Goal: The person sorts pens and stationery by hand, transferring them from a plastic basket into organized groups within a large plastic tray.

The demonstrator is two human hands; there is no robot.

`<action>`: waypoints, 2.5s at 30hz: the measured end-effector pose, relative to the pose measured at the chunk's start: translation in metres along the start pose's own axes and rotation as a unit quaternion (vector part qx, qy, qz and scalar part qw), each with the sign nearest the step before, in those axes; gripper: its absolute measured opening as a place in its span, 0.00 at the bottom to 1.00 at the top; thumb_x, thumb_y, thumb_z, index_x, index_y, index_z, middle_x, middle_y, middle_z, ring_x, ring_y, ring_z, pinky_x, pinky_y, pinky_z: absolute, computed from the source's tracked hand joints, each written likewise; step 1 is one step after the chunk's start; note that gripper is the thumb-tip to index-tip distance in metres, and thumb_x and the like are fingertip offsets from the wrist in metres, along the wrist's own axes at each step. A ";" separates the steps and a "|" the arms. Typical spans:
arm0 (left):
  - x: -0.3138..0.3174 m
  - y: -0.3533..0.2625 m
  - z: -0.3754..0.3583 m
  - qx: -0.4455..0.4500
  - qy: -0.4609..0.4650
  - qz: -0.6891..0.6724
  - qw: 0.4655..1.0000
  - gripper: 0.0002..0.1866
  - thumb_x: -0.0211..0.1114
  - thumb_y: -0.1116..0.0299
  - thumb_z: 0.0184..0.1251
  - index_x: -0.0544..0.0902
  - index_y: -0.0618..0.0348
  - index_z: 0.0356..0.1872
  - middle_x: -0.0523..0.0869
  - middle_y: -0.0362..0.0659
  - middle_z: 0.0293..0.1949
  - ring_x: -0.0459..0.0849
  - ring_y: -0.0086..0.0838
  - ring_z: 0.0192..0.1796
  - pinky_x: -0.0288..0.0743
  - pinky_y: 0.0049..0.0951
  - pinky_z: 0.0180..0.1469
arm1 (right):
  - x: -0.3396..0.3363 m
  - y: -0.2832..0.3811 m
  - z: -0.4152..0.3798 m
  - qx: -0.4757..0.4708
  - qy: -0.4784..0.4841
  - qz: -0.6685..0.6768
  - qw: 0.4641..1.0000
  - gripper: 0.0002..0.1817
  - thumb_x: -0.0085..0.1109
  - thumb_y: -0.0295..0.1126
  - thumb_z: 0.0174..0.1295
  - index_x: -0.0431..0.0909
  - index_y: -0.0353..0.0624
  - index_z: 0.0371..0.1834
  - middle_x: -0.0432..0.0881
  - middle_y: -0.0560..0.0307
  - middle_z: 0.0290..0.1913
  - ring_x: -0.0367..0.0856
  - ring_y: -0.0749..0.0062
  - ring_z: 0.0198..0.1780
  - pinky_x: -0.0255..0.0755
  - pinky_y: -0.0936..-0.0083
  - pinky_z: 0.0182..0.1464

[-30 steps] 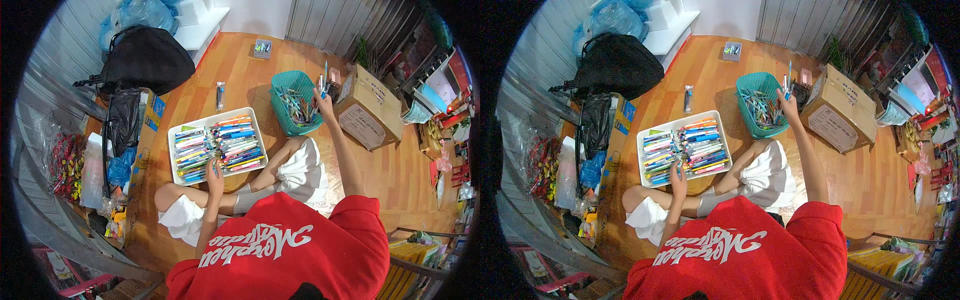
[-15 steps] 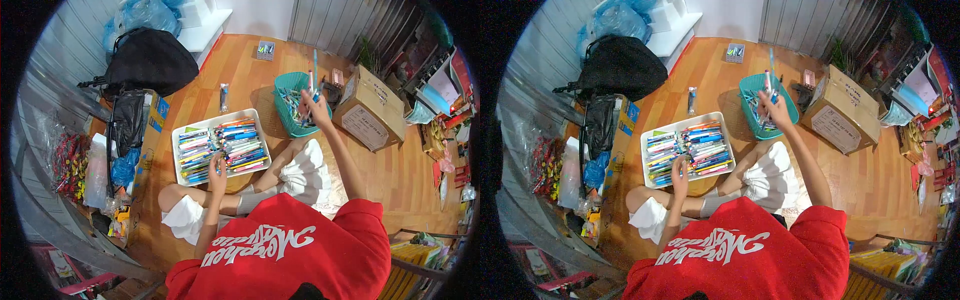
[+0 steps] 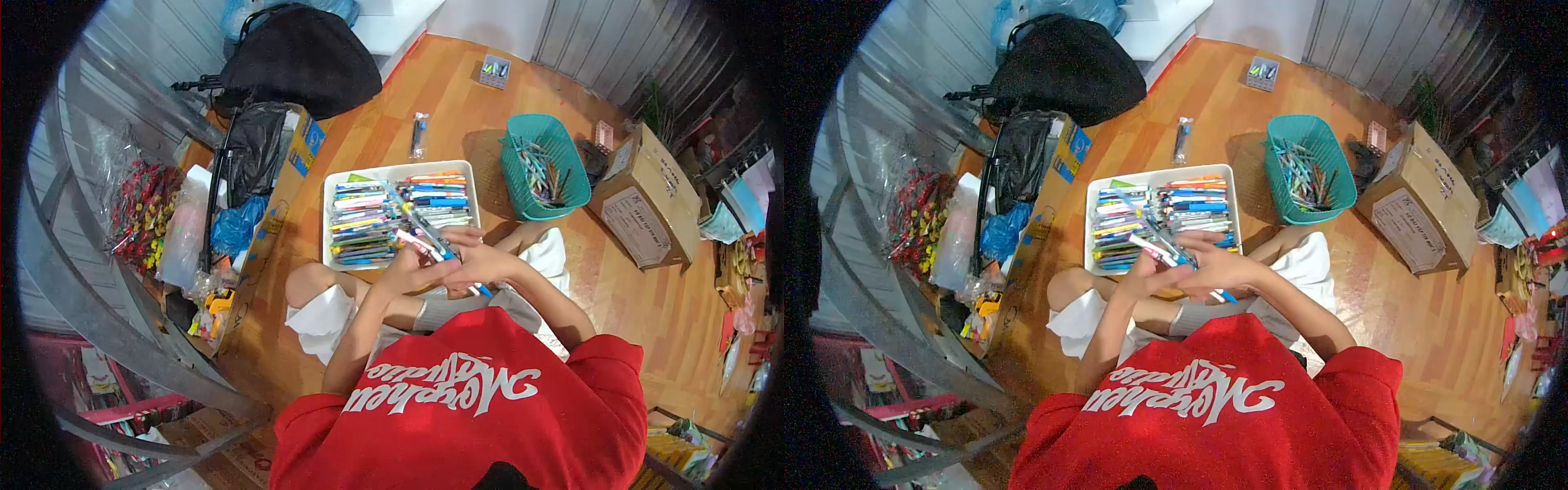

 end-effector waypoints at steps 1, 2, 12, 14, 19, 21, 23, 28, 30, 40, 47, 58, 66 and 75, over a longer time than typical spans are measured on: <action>-0.001 0.002 -0.004 -0.022 -0.004 -0.016 1.000 0.21 0.62 0.70 0.62 0.73 0.66 0.55 0.77 0.48 0.56 0.72 0.27 0.58 0.65 0.31 0.61 | 0.007 0.004 -0.002 0.008 0.018 0.041 0.999 0.35 0.63 0.25 0.52 0.57 0.39 0.64 0.72 0.59 0.26 0.71 0.80 0.23 0.67 0.81 0.24; -0.001 0.002 -0.007 -0.042 -0.008 -0.033 0.999 0.20 0.62 0.70 0.62 0.73 0.66 0.55 0.77 0.48 0.56 0.72 0.28 0.57 0.64 0.31 0.61 | 0.015 0.007 -0.003 0.017 0.035 0.081 0.996 0.37 0.64 0.25 0.51 0.56 0.40 0.65 0.72 0.58 0.28 0.71 0.80 0.23 0.67 0.82 0.24; -0.007 0.000 -0.016 -0.041 -0.149 -0.131 0.979 0.19 0.48 0.65 0.73 0.66 0.71 0.56 0.77 0.57 0.54 0.72 0.36 0.61 0.64 0.36 0.62 | 0.044 0.007 0.009 -0.019 0.203 0.302 0.931 0.15 0.61 0.31 0.60 0.65 0.43 0.44 0.69 0.59 0.26 0.69 0.77 0.24 0.70 0.74 0.30; -0.016 -0.007 -0.017 -0.014 -0.151 -0.126 0.980 0.17 0.46 0.64 0.74 0.67 0.70 0.53 0.79 0.58 0.52 0.72 0.37 0.61 0.64 0.37 0.62 | 0.038 -0.007 0.019 -0.069 0.226 0.298 0.925 0.16 0.53 0.43 0.66 0.68 0.43 0.47 0.75 0.54 0.32 0.76 0.71 0.35 0.73 0.67 0.41; -0.036 -0.034 -0.023 -0.028 -0.218 -0.015 0.975 0.13 0.45 0.63 0.75 0.65 0.59 0.32 0.82 0.62 0.40 0.79 0.41 0.53 0.73 0.39 0.55 | 0.026 -0.001 0.013 -0.116 0.085 0.467 0.873 0.31 0.43 0.50 0.68 0.58 0.39 0.66 0.68 0.44 0.62 0.69 0.54 0.63 0.66 0.52 0.61; -0.036 -0.022 -0.032 -0.061 -0.256 0.047 0.964 0.11 0.46 0.65 0.74 0.67 0.59 0.32 0.82 0.51 0.36 0.79 0.28 0.43 0.72 0.28 0.48 | 0.027 -0.023 0.020 -0.093 0.051 0.542 0.833 0.30 0.42 0.49 0.68 0.58 0.40 0.66 0.67 0.46 0.63 0.67 0.53 0.64 0.63 0.48 0.62; -0.024 -0.030 -0.025 -0.066 -0.236 0.086 0.966 0.10 0.48 0.66 0.74 0.69 0.59 0.32 0.81 0.46 0.36 0.77 0.22 0.39 0.70 0.23 0.45 | 0.030 -0.035 0.029 -0.081 0.059 0.608 0.788 0.28 0.43 0.46 0.68 0.58 0.43 0.67 0.66 0.47 0.64 0.67 0.53 0.63 0.58 0.46 0.65; -0.022 -0.017 -0.022 -0.002 -0.240 0.030 0.970 0.08 0.55 0.71 0.70 0.76 0.65 0.43 0.81 0.39 0.37 0.78 0.15 0.38 0.73 0.18 0.36 | 0.029 -0.037 0.035 -0.091 0.038 0.651 0.752 0.25 0.41 0.43 0.69 0.61 0.43 0.65 0.69 0.48 0.59 0.70 0.55 0.58 0.63 0.51 0.64; -0.019 -0.013 -0.025 -0.051 -0.226 -0.006 0.973 0.08 0.56 0.71 0.69 0.76 0.65 0.42 0.82 0.38 0.37 0.78 0.15 0.38 0.73 0.19 0.37 | 0.032 -0.039 0.037 -0.095 0.066 0.674 0.730 0.24 0.40 0.44 0.70 0.61 0.44 0.65 0.69 0.49 0.57 0.72 0.57 0.56 0.67 0.53 0.62; -0.005 -0.042 -0.011 0.003 -0.212 0.137 0.968 0.09 0.60 0.77 0.63 0.77 0.64 0.44 0.81 0.41 0.38 0.77 0.18 0.42 0.71 0.19 0.44 | 0.041 -0.057 0.030 -0.017 -0.037 0.660 0.750 0.20 0.42 0.43 0.70 0.63 0.45 0.59 0.70 0.49 0.51 0.75 0.61 0.47 0.73 0.59 0.58; -0.007 -0.034 -0.021 -0.042 -0.151 0.136 0.978 0.06 0.62 0.76 0.60 0.80 0.65 0.38 0.82 0.43 0.38 0.79 0.20 0.42 0.72 0.21 0.45 | 0.044 -0.085 0.041 0.022 -0.015 0.637 0.770 0.20 0.40 0.42 0.71 0.62 0.41 0.60 0.69 0.49 0.54 0.74 0.57 0.53 0.73 0.61 0.58; -0.004 -0.009 -0.040 -0.111 -0.084 0.034 0.990 0.15 0.65 0.75 0.57 0.77 0.64 0.46 0.82 0.43 0.43 0.80 0.25 0.46 0.72 0.25 0.50 | 0.053 -0.088 0.041 0.005 0.027 0.615 0.788 0.23 0.38 0.44 0.71 0.61 0.40 0.63 0.71 0.48 0.56 0.76 0.59 0.52 0.74 0.65 0.57; -0.001 -0.018 -0.040 -0.040 -0.103 0.073 0.991 0.20 0.70 0.76 0.52 0.78 0.62 0.48 0.82 0.41 0.44 0.78 0.23 0.47 0.71 0.25 0.51 | 0.059 -0.090 0.049 -0.074 0.156 0.613 0.771 0.23 0.39 0.44 0.71 0.65 0.38 0.60 0.73 0.49 0.56 0.77 0.64 0.54 0.74 0.70 0.57; -0.021 0.045 -0.081 -0.147 -0.288 -0.063 0.944 0.12 0.59 0.68 0.68 0.78 0.65 0.46 0.83 0.41 0.37 0.81 0.19 0.36 0.75 0.20 0.35 | 0.066 -0.107 0.041 0.090 0.062 0.555 0.825 0.23 0.42 0.45 0.70 0.67 0.37 0.57 0.75 0.49 0.52 0.77 0.63 0.51 0.75 0.65 0.56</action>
Point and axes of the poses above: each hand's wrist, its own z-axis towards the middle knuckle, its own x-axis out of the palm, y = z × x, the point moved 7 cm from there along z, towards the middle knuckle
